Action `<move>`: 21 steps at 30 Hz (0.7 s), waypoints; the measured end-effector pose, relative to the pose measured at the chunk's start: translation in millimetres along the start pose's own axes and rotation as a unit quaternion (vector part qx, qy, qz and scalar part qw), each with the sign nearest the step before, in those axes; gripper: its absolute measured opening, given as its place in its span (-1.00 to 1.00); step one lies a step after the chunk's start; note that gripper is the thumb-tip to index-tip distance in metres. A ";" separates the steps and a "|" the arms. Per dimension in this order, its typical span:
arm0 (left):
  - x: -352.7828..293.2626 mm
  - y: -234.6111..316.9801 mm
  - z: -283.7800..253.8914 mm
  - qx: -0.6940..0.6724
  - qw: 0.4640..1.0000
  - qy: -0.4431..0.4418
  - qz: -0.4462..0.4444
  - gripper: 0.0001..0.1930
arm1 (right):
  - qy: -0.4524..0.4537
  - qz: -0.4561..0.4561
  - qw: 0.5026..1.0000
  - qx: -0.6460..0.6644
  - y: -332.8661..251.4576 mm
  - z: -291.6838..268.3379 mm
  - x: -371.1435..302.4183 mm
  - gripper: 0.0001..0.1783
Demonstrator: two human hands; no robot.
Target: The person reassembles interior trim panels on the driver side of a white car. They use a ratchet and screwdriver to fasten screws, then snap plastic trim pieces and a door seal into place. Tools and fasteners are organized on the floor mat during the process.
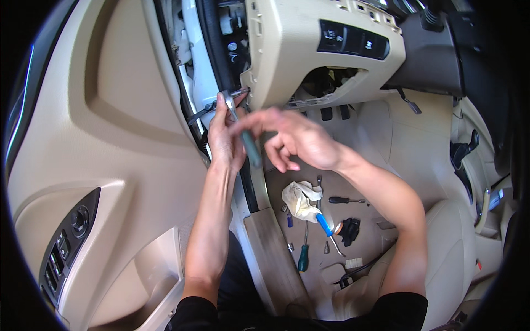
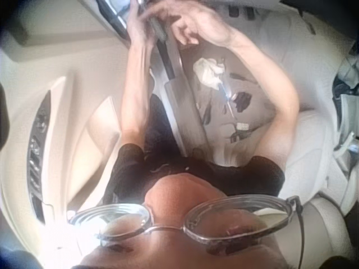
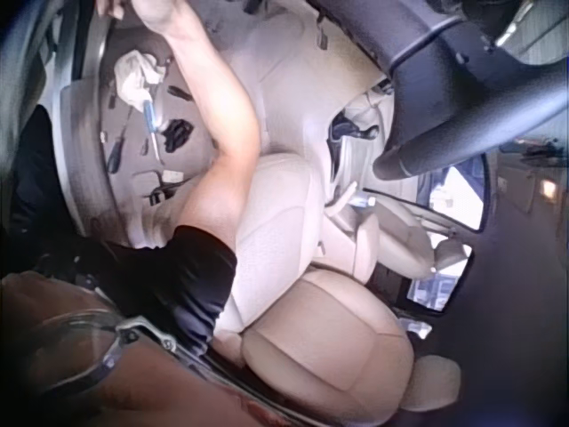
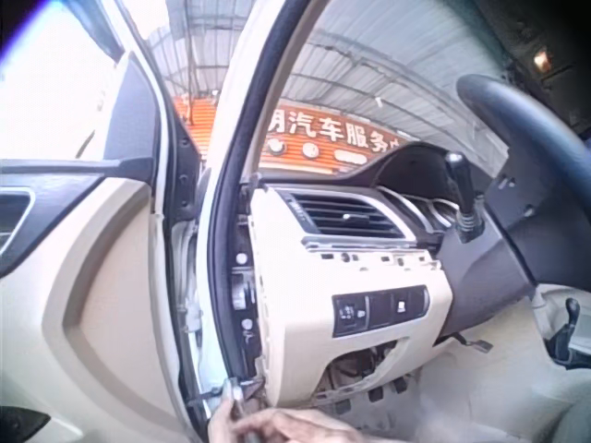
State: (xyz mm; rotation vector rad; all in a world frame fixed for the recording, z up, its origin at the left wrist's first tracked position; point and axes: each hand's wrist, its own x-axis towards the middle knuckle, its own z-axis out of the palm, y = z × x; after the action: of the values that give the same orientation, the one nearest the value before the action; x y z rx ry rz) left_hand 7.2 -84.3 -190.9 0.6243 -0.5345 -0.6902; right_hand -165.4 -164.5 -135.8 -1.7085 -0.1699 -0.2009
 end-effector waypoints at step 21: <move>0.6 1.1 1.0 -0.003 1.000 -0.020 0.024 -0.33 | 0.077 -0.055 0.994 0.058 2.4 5.9 4.9 -0.62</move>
State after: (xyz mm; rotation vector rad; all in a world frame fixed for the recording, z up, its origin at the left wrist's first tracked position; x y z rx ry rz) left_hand 7.4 -84.3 -189.3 0.5909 -0.5828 -0.6603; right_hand -159.9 -159.1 -137.8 -1.5622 -0.1578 -0.3971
